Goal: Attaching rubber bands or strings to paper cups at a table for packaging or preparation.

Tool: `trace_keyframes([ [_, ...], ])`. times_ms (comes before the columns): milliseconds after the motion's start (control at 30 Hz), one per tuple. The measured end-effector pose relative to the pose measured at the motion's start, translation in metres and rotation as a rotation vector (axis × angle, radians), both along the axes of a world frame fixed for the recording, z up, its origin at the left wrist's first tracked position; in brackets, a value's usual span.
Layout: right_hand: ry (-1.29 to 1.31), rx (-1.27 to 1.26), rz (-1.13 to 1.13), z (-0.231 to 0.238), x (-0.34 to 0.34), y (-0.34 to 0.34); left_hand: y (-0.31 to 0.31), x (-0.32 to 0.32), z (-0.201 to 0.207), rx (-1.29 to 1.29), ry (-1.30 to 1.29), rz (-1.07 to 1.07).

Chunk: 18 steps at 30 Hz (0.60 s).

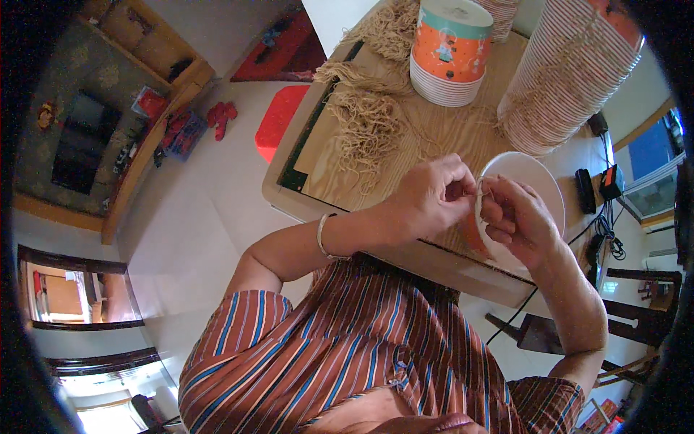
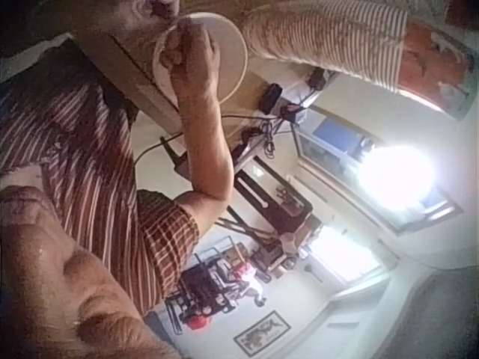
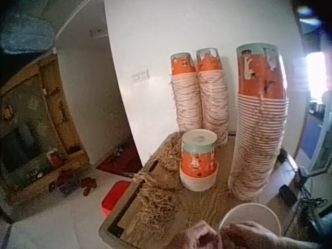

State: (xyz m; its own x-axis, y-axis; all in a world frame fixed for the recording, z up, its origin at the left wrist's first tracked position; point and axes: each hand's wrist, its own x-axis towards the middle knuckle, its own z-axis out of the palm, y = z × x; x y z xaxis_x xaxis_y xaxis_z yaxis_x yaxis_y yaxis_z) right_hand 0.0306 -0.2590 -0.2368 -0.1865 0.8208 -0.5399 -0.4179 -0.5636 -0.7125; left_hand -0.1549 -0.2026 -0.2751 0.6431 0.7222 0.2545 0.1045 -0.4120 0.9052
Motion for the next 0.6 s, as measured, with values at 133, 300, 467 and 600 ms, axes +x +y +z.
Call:
trace_keyframes([
  [133, -0.11, 0.097, 0.012, 0.001, 0.004, -0.001, 0.005, -0.005, 0.002, 0.016, -0.074, -0.028],
  [300, -0.407, 0.173, 0.057, 0.008, 0.0, 0.0, 0.013, -0.008, 0.007, -0.02, -0.023, -0.036],
  [467, -0.542, 0.204, 0.033, 0.011, 0.0, 0.002, 0.02, -0.011, 0.013, -0.008, 0.069, -0.074],
  [600, -0.596, 0.241, 0.037, 0.011, 0.002, 0.005, 0.03, -0.012, 0.01, 0.094, 0.066, -0.089],
])
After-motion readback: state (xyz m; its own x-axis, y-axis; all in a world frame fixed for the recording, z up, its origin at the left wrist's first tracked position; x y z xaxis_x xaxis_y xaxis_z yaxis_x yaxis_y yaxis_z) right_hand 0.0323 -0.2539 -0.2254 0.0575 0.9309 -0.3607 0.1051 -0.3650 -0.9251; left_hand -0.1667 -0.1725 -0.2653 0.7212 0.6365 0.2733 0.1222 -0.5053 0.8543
